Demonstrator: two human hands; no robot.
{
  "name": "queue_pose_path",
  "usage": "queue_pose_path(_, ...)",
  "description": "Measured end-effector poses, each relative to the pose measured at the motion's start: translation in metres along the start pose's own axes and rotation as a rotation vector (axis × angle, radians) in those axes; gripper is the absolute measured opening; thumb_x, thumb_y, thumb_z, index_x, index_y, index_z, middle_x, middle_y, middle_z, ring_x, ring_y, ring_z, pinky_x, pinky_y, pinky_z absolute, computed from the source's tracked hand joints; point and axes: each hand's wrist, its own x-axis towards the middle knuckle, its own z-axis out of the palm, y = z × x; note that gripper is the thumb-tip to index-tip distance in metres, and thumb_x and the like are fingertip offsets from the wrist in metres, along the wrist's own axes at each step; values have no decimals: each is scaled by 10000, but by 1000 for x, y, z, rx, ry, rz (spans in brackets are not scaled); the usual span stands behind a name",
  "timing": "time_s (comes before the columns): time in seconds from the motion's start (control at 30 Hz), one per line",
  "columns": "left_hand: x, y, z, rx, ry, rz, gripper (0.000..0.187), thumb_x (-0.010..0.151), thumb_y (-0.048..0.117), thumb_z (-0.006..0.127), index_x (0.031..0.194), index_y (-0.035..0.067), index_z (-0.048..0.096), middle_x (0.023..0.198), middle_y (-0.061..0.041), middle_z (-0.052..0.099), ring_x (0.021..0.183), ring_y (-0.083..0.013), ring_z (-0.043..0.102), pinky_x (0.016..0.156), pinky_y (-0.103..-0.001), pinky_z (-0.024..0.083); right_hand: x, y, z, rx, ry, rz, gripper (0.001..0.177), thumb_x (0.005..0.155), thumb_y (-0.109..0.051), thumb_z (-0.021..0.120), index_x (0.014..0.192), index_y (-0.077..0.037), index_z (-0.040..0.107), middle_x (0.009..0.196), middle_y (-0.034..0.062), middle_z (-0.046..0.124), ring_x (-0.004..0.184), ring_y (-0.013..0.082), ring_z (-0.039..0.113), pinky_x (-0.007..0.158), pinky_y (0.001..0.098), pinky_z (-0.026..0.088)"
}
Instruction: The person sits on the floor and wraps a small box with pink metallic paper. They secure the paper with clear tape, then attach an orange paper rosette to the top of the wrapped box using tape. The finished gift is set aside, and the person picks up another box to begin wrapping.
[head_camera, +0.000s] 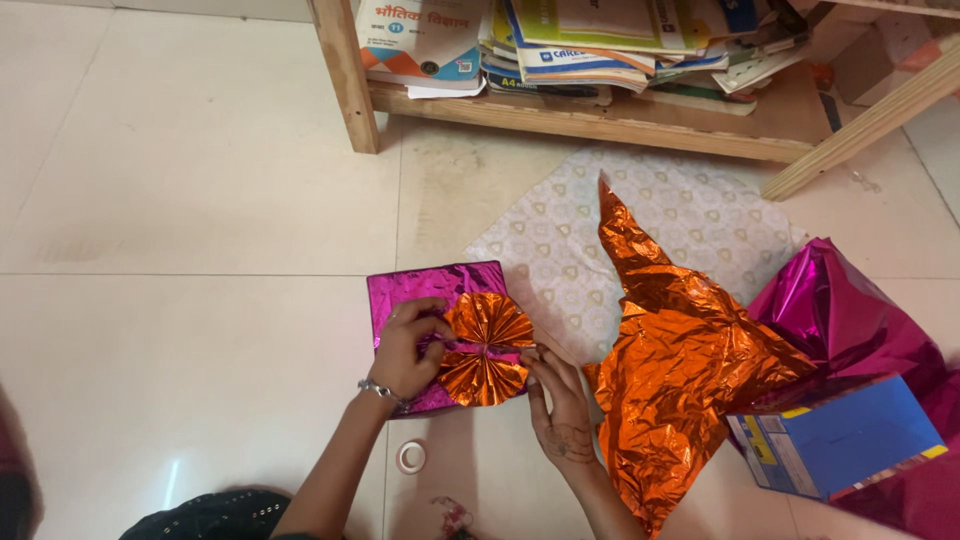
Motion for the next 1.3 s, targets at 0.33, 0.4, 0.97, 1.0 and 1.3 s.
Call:
queue_pose_path(0.33,-11,5,-7,123,-16,67,153,738,171,764,878,111,778,1194,-107,674,1196,-349,557,1008,-479,453,-1,16,10,332,-81,361,260,893,-213,741,1070,-22,737,1306,73,655,1158,189,647,940,322,547)
queue_pose_path(0.4,-11,3,-3,123,-3,61,115,716,150,772,820,100,771,1184,-100,684,1192,-343,562,1002,-469,461,-3,24,16,451,-71,445,271,900,-213,732,1067,0,733,1311,65,657,1087,165,670,910,306,553)
queue_pose_path(0.97,-2,27,11,183,272,-145,183,770,240,833,809,66,788,910,-78,736,937,-271,661,829,-411,526,-10,36,25,562,-28,525,260,935,-194,703,1055,32,748,1243,72,693,1040,154,691,907,305,544)
queue_pose_path(1.0,-2,28,10,180,264,-154,193,771,247,837,808,65,786,907,-79,737,933,-274,660,824,-412,526,-9,33,24,554,-35,561,261,925,-197,707,1058,25,742,1243,68,693,1014,162,694,891,312,544)
queue_pose_path(1.3,-8,31,-1,38,223,-102,222,920,147,657,1129,95,709,1104,-92,711,1025,-306,665,936,-428,460,1,-10,2,154,149,256,439,827,-164,781,1215,-42,616,1155,79,617,1072,186,628,873,353,529)
